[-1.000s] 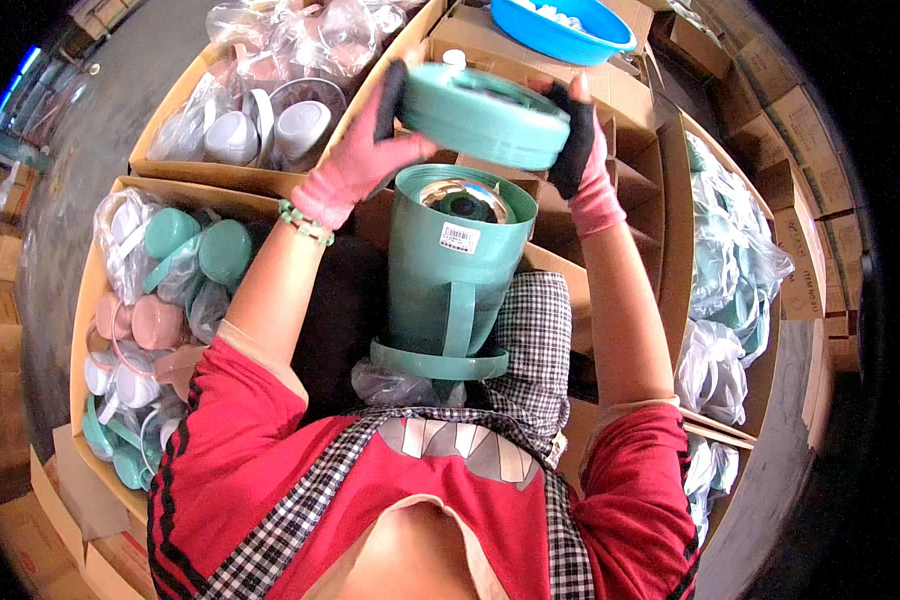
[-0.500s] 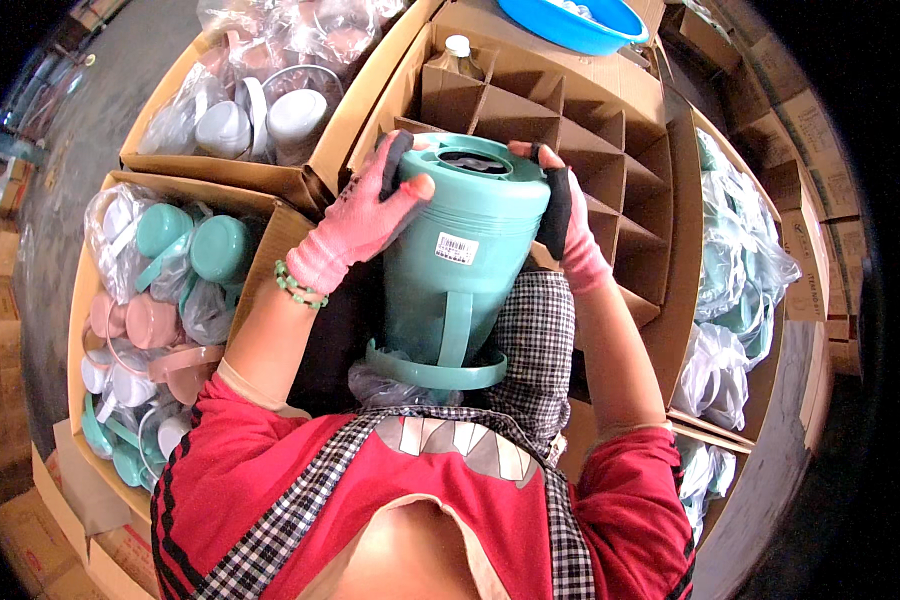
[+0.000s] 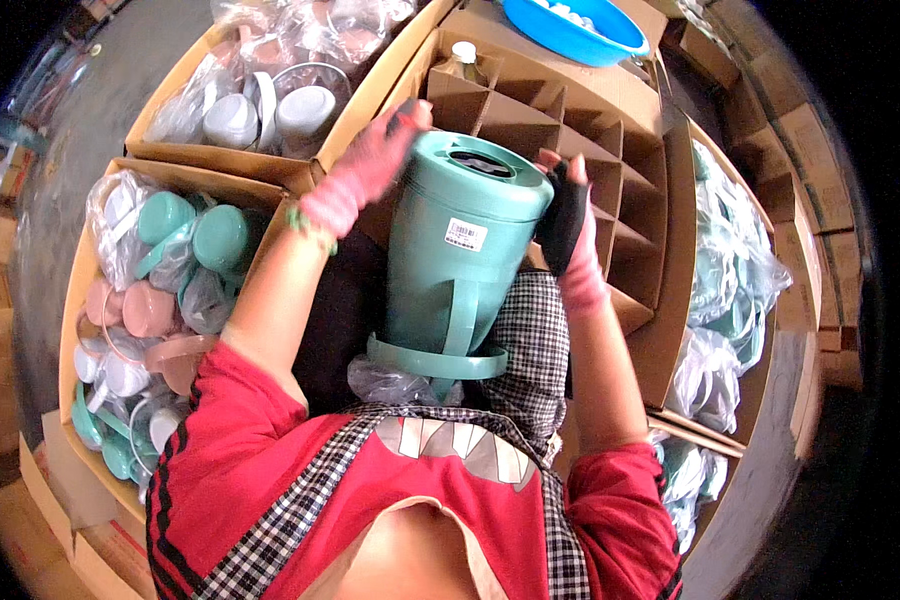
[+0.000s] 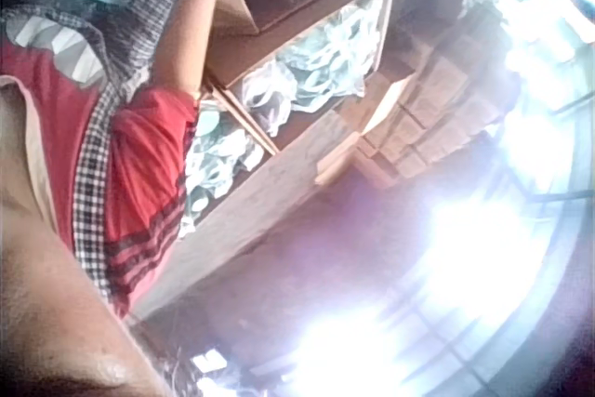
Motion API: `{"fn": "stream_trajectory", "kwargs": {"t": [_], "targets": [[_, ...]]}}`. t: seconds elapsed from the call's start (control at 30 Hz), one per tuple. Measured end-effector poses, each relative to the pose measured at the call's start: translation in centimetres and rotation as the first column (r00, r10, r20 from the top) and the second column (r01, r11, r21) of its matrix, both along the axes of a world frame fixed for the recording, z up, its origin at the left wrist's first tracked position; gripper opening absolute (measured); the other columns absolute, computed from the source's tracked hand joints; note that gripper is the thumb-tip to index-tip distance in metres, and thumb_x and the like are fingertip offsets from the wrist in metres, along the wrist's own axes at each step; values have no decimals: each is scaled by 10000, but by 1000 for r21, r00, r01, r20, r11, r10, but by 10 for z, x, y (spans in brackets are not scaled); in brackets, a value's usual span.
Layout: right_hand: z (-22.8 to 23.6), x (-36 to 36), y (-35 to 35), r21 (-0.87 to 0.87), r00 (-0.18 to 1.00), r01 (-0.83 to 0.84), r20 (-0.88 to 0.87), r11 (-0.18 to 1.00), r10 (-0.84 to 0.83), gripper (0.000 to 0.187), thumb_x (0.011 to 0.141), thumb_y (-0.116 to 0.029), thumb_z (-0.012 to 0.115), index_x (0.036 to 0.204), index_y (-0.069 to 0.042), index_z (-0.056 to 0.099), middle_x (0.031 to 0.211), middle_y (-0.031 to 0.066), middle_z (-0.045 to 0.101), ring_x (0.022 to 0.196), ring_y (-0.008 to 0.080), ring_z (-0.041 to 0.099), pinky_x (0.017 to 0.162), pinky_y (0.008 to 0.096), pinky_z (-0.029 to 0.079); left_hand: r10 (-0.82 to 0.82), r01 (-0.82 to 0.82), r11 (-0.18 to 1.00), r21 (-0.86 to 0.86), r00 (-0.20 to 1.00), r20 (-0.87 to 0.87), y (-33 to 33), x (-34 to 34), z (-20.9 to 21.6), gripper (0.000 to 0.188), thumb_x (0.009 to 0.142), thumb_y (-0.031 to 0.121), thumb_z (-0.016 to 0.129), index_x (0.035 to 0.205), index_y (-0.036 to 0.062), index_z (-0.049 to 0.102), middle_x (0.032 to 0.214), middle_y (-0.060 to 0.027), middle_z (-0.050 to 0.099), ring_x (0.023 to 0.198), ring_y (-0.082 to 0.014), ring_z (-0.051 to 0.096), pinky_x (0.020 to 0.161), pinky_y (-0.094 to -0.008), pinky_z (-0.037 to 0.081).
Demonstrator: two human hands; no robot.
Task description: The person assembles and packs kitchenware items, including grey and teal thermos flasks and glass jars, into cardboard boxes. They remove items from plastic bags, assemble the flask components, and place them into a box with dividers. The person also arranges glass jars in a separate box.
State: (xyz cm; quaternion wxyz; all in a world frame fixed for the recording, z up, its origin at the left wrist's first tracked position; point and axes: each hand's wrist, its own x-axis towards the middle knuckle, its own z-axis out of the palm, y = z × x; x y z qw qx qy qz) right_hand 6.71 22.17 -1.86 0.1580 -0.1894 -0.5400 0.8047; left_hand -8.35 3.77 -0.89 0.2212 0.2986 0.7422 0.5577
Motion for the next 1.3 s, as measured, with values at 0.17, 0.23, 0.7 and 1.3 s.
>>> {"fn": "stream_trajectory", "kwargs": {"t": [0.17,0.23,0.7,1.3], "targets": [[16,3,-43,485,977,209,-75,849,-197,471,826,-340,511,1118,21,434,1023,82,491,968,148,435,846,244,337,-440,106,822,559,742,507,22,-27,-27,766,796,631,227,1121,-29,441,972,-120,565,883,-183,537,829,-290,416],[10,-6,-23,351,992,128,-48,928,-119,446,816,-346,520,1069,18,473,959,75,526,880,141,477,778,238,374,-315,39,877,479,799,512,23,-8,-14,742,788,639,242,1022,-8,521,876,-98,592,758,-155,564,751,-263,451],[-13,-25,11,-264,976,-160,-184,951,114,689,814,-563,339,1238,-22,308,1251,159,347,1090,243,417,908,381,369,73,-56,994,93,981,-180,11,22,9,601,772,561,428,977,11,558,956,-194,540,980,-312,488,845,-359,373],[-29,-7,5,177,995,-90,-29,980,97,439,857,-409,405,1090,-41,460,1040,76,531,904,195,510,808,335,411,-48,15,981,194,985,168,8,-18,-50,375,829,338,456,993,13,547,900,-134,596,830,-268,574,774,-355,428]]}}
